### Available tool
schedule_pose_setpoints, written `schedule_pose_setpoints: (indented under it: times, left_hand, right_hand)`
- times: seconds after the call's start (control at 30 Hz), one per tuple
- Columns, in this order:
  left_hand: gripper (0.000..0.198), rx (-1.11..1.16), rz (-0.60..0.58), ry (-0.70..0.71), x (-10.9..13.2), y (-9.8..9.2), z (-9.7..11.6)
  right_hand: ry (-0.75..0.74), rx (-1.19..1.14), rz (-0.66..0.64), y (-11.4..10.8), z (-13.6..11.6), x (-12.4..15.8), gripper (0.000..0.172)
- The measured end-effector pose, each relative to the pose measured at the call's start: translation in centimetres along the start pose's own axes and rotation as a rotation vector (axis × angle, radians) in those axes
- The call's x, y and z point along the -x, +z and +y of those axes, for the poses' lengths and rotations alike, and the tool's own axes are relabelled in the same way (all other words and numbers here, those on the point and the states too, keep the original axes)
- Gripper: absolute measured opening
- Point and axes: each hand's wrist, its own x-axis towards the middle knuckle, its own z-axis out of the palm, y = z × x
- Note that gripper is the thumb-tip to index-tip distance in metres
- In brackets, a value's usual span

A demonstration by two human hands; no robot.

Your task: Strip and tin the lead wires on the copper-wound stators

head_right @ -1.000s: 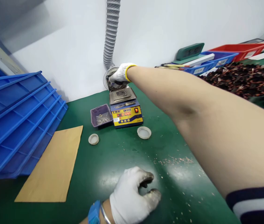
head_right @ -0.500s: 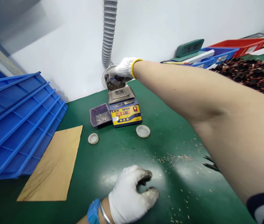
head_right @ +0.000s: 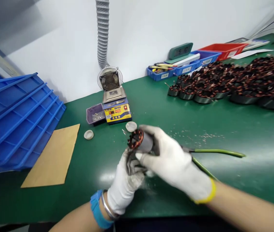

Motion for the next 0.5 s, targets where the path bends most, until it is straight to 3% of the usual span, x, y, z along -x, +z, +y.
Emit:
schedule_pose_setpoints:
  times: [0.07, 0.17, 0.23, 0.33, 0.43, 0.5]
  left_hand:
    - [0.084, 0.112, 0.031, 0.043, 0.6, 2.5, -0.5]
    - [0.067, 0.186, 0.111, 0.03, 1.2, 4.5, -1.0]
    - [0.06, 0.123, 0.13, -0.014, 1.5, 4.4, -0.9]
    - [0.057, -0.08, 0.101, -0.097, 1.9, 3.1, -0.3]
    - [0.064, -0.212, 0.095, -0.133, 2.2, 1.8, 0.1]
    - [0.07, -0.29, 0.08, -0.147, 2.5, 1.2, 0.0]
  right_hand:
    - [-0.033, 0.13, 0.066, 1.1, 1.2, 4.4, 0.068]
    - [-0.163, 0.388, 0.078, 0.7, 2.1, 7.4, 0.066]
    - [-0.215, 0.541, -0.004, -1.7, 3.0, 7.7, 0.072]
    - [-0.192, 0.77, -0.124, -7.5, 6.3, 7.4, 0.091]
    - [-0.086, 0.994, -0.075, -12.7, 11.0, 7.7, 0.112]
    - [-0.112, 1.03, -0.093, -14.8, 13.6, 8.2, 0.102]
